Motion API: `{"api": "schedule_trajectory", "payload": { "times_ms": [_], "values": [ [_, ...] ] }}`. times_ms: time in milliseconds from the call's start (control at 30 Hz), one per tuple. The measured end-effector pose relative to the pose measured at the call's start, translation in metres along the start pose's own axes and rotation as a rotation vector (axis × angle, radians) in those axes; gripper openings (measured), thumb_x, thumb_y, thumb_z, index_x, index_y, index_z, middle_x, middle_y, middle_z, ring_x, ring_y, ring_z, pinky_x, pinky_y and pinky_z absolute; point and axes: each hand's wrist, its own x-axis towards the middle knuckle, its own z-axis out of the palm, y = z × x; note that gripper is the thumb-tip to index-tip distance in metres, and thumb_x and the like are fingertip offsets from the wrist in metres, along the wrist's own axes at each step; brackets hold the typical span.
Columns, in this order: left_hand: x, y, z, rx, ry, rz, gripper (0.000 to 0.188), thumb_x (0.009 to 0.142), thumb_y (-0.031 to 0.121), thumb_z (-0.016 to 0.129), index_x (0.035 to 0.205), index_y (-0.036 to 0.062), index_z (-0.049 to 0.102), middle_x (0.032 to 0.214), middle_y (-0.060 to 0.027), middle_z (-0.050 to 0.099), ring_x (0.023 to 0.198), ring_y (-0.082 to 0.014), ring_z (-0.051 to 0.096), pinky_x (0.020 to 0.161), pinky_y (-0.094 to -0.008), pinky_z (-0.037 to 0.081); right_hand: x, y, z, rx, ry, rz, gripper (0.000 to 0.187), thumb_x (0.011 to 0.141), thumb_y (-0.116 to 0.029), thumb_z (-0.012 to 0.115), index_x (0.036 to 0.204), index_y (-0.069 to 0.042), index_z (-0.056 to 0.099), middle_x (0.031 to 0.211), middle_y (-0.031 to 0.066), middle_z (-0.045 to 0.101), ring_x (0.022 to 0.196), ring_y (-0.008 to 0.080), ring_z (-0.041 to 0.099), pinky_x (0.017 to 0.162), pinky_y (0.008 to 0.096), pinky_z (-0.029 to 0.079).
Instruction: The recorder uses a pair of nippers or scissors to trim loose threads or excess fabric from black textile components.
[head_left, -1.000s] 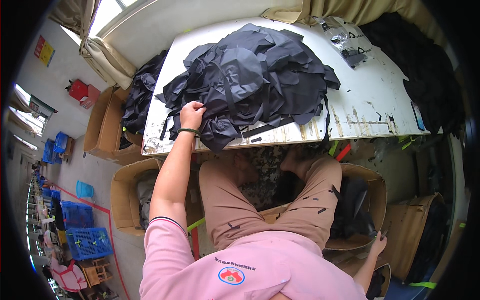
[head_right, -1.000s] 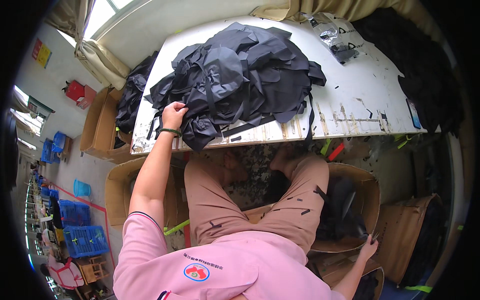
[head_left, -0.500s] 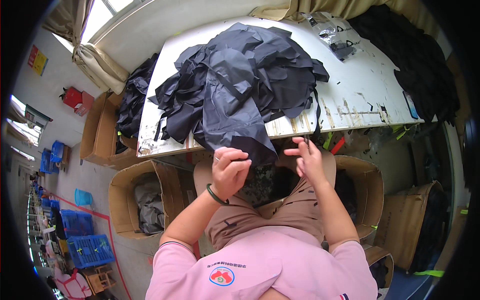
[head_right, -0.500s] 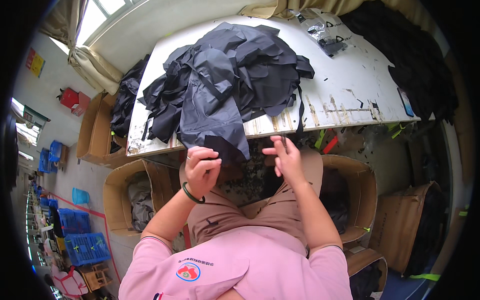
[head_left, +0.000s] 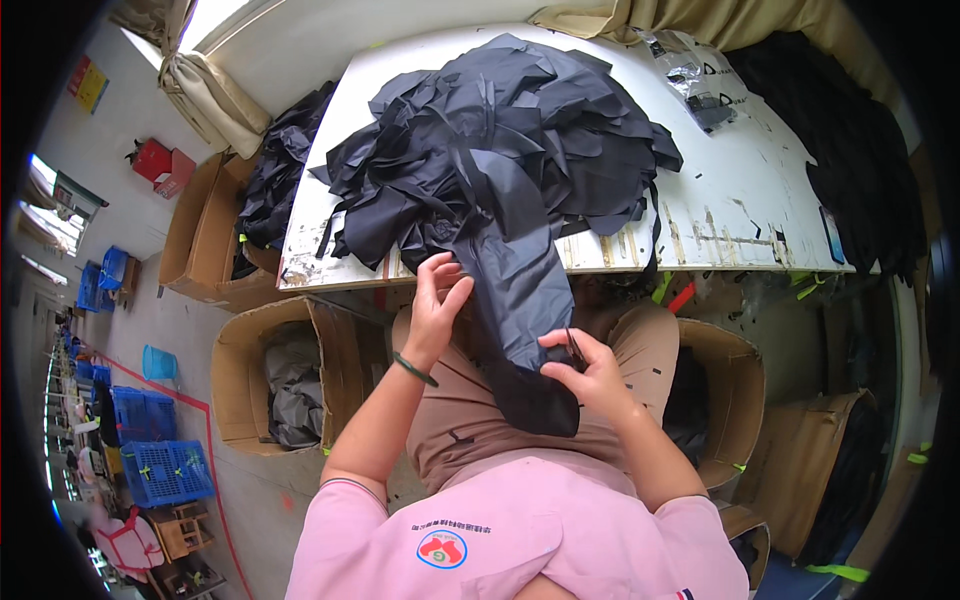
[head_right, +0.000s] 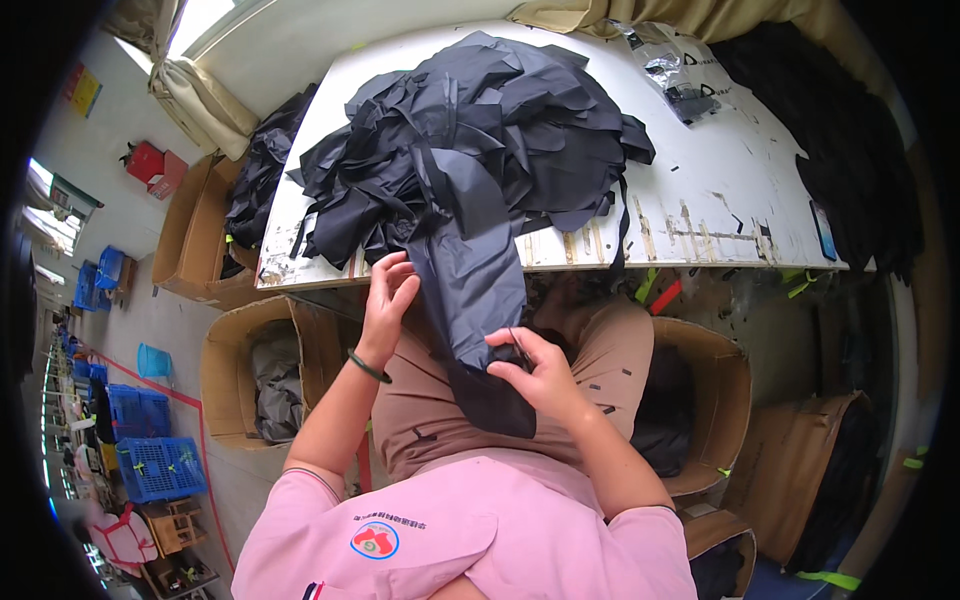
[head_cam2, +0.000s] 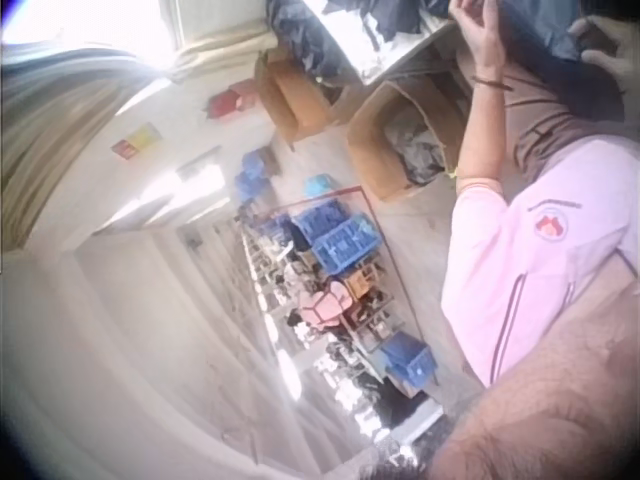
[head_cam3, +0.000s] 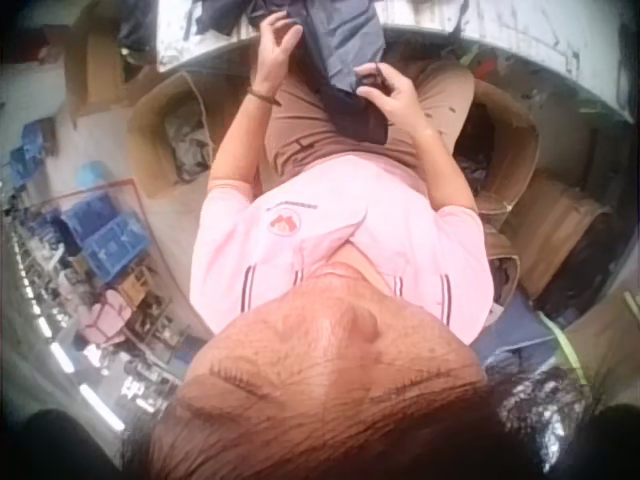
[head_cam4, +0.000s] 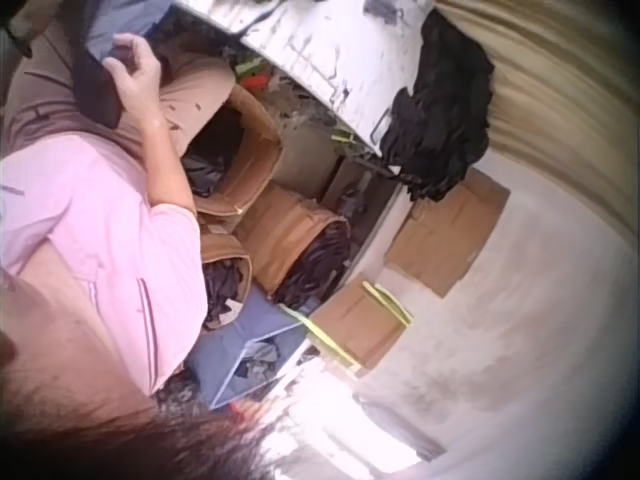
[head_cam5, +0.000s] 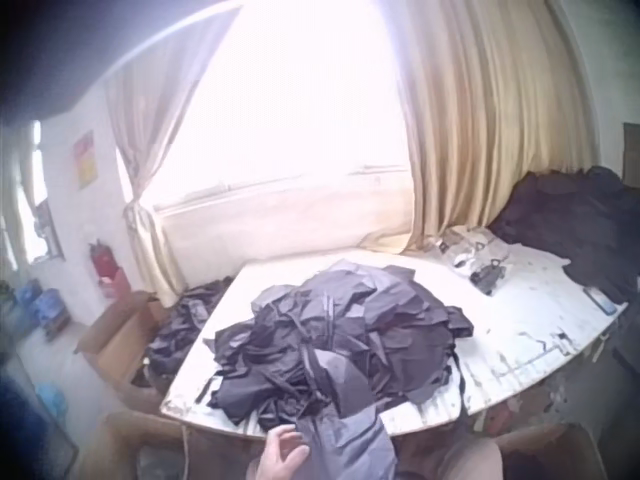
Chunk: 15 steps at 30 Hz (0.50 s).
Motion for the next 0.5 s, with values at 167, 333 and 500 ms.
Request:
{"api": "schedule_trajectory", "payload": {
  "times_ms": [167,333,500],
  "values": [
    [0.053,-0.005,0.026,-0.056,-0.062,-0.177,0.071,0.083,0.024,0.074,0.136,0.0047,0.032,0.091,-0.0058,0.06,0.082,-0.0123,0.056,0.076,-0.0267,0.046,-0.034,-0.01,0.01,-0.278,-0.101,-0.068,0.027,0.081,-0.002,0.071,0.107,-0.004,0.064,0.081,0.0097,0.066,0.068,0.0128,0.062,0.064,0.0244,0.048],
    [0.052,0.006,0.041,-0.359,-0.245,-0.162,0.034,0.081,0.001,0.069,0.113,-0.0004,0.058,0.092,-0.0003,0.062,0.087,-0.0074,0.058,0.079,-0.0215,0.046,-0.054,-0.007,0.0,-0.401,-0.181,-0.047,0.036,0.078,-0.009,0.075,0.112,-0.006,0.063,0.09,0.0138,0.068,0.072,0.0209,0.067,0.068,0.0287,0.051],
    [-0.003,0.074,0.061,-0.528,-0.505,-0.065,0.02,0.087,-0.005,0.061,0.107,-0.0017,0.06,0.101,0.0002,0.061,0.094,-0.0058,0.056,0.086,-0.0224,0.046,-0.054,0.005,-0.047,-0.035,0.364,-0.103,0.074,0.082,-0.041,0.072,0.135,0.0,0.04,0.119,0.0129,0.061,0.074,0.0096,0.06,0.056,0.0175,0.041]
  ]
}}
